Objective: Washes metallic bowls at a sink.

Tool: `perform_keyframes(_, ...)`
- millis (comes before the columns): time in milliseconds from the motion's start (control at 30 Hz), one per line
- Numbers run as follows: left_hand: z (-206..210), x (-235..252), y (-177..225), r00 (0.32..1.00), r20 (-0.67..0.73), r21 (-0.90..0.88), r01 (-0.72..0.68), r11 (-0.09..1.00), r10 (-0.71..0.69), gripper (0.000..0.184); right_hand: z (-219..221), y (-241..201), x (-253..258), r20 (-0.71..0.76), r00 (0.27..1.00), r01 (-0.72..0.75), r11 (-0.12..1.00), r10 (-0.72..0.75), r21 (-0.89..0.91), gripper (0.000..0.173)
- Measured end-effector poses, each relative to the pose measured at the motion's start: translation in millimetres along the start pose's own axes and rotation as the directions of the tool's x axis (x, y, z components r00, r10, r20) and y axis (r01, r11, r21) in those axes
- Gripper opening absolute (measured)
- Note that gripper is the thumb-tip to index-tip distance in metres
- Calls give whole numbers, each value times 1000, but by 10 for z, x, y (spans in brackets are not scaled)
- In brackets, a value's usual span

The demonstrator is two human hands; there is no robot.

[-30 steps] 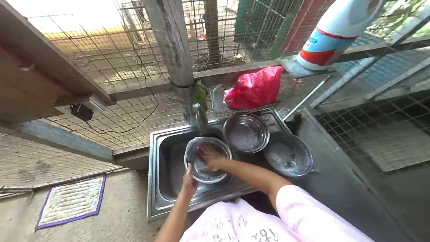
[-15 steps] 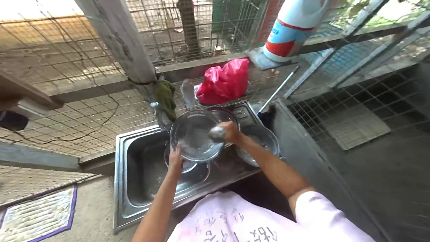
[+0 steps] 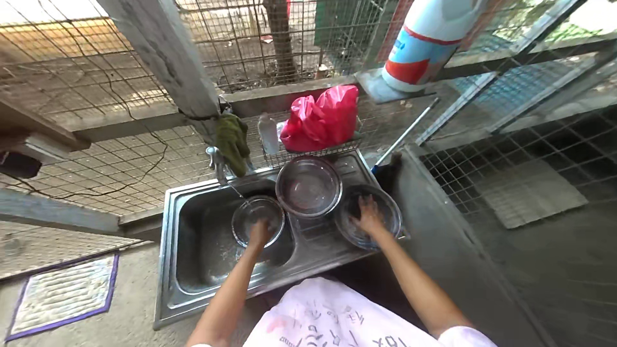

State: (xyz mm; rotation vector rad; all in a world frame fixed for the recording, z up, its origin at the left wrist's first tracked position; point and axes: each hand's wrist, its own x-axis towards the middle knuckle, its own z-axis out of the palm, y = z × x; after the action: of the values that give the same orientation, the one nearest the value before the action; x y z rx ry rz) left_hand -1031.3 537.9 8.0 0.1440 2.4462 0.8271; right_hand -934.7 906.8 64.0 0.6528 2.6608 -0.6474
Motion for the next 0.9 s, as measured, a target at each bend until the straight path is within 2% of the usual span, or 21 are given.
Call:
perform_keyframes(33, 77, -70, -140, 993, 115, 128, 27, 991, -42, 47, 46, -21, 12, 29, 999, -33, 999, 34, -26, 88)
perform_keyframes(100, 223, -166, -331, 966, 231, 346, 32, 938, -118, 39, 120, -70, 34, 66, 995, -63, 996, 68, -70, 73)
perform_keyframes(167, 249, -212, -348, 954, 261, 488, 3, 873, -150, 35, 194, -90, 70, -14, 1000, 6, 997, -7, -79, 54)
perform_keyframes(233, 185, -247, -276, 954, 275, 539, -49, 841, -121, 36, 215, -64, 102, -67, 996, 58, 998, -58, -6, 45)
perform_keyframes(333, -37, -224, -205, 979, 203, 444, -108, 890, 17, 34, 96, 40, 84, -178, 984, 59, 953, -6, 298, 36)
perform_keyframes(400, -239, -145, -189, 980, 186, 341, -133, 931, 72, 33, -79, 3, -27, -244, 963, 54, 806, 113, 589, 31)
perform_keyframes(467, -394, -73, -202, 965, 234, 270, -178, 946, 115, 31, -225, -115, -209, -240, 952, 76, 609, 192, 790, 30)
perform_keyframes(567, -513, 10, -177, 937, 310, 251, -245, 937, 162, 29, -422, -455, -530, -243, 952, 162, 364, 189, 917, 30)
perform_keyframes(633, -588, 26, -145, 921, 340, 250, -285, 925, 192, 28, -477, -726, -697, -231, 966, 194, 268, 116, 944, 31)
perform_keyframes(733, -705, 67, -140, 919, 342, 318, -310, 896, 197, 27, -405, -1153, -834, -219, 975, 221, 247, -36, 943, 33)
perform_keyframes(800, -861, 87, -117, 948, 258, 332, -270, 904, 188, 28, -292, -1446, -856, -196, 971, 227, 276, -137, 934, 33)
perform_keyframes(900, -1161, 178, -133, 954, 121, 258, -297, 919, 274, 31, -90, -1889, -844, -140, 959, 225, 362, -246, 904, 28)
